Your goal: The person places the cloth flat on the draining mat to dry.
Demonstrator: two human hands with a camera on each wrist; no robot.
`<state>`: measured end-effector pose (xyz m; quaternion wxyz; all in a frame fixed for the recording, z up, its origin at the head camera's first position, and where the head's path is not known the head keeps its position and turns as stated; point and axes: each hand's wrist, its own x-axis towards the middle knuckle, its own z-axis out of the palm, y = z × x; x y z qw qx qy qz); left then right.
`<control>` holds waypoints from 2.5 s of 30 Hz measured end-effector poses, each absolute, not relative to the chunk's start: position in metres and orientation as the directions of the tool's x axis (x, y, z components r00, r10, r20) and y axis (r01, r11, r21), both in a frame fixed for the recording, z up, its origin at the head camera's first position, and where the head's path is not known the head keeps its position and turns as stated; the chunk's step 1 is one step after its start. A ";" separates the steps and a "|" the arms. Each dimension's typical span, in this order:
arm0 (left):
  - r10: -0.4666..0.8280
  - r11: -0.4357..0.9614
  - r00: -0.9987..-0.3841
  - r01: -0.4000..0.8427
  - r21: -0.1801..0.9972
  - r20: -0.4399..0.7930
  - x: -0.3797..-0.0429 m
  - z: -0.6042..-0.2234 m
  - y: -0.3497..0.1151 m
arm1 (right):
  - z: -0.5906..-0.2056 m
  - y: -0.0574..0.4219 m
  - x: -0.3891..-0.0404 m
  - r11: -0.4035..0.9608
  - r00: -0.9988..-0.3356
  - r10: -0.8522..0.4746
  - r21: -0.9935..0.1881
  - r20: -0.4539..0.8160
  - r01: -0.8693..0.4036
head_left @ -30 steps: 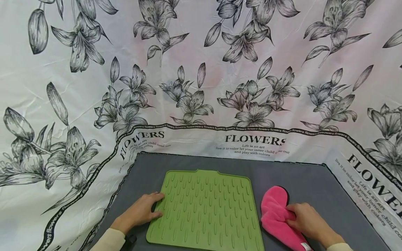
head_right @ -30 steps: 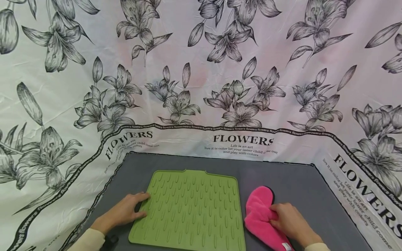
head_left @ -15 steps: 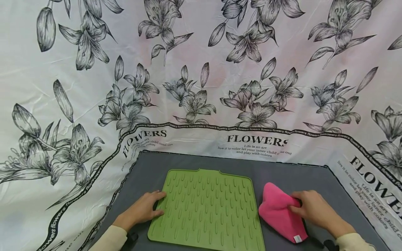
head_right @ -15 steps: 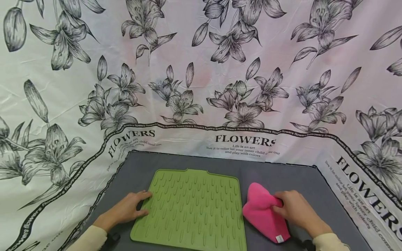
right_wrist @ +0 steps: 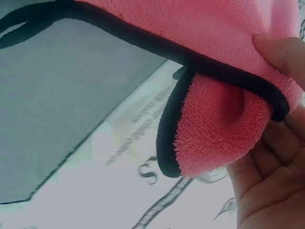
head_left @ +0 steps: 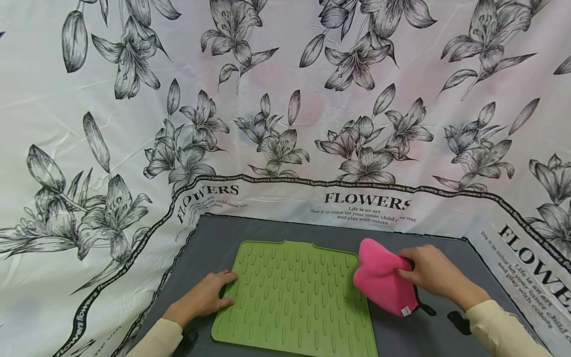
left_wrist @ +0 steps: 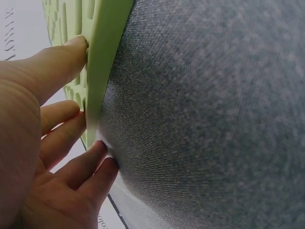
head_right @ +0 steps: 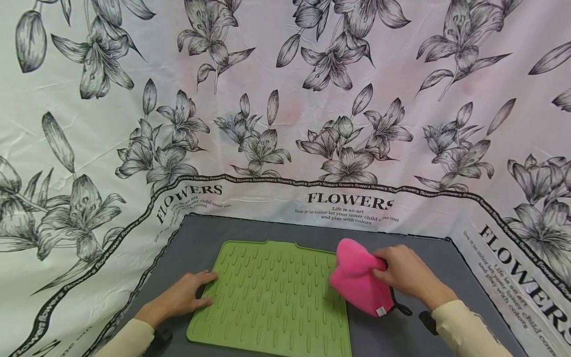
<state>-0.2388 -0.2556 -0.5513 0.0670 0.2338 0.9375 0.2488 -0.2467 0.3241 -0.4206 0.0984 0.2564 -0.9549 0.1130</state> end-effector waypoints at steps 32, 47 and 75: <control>0.493 0.753 -0.870 0.445 0.485 0.032 -0.241 -0.555 -0.258 | -0.410 0.194 -0.290 0.634 -0.684 -0.695 -0.258 0.222 -0.729; 0.485 0.735 -0.874 0.428 0.525 0.033 -0.239 -0.558 -0.261 | -0.427 0.165 -0.291 0.658 -0.706 -0.701 -0.294 0.097 -0.694; 0.508 0.777 -0.861 0.474 0.414 0.032 -0.247 -0.529 -0.245 | -0.429 0.185 -0.282 0.687 -0.725 -0.684 -0.259 0.087 -0.679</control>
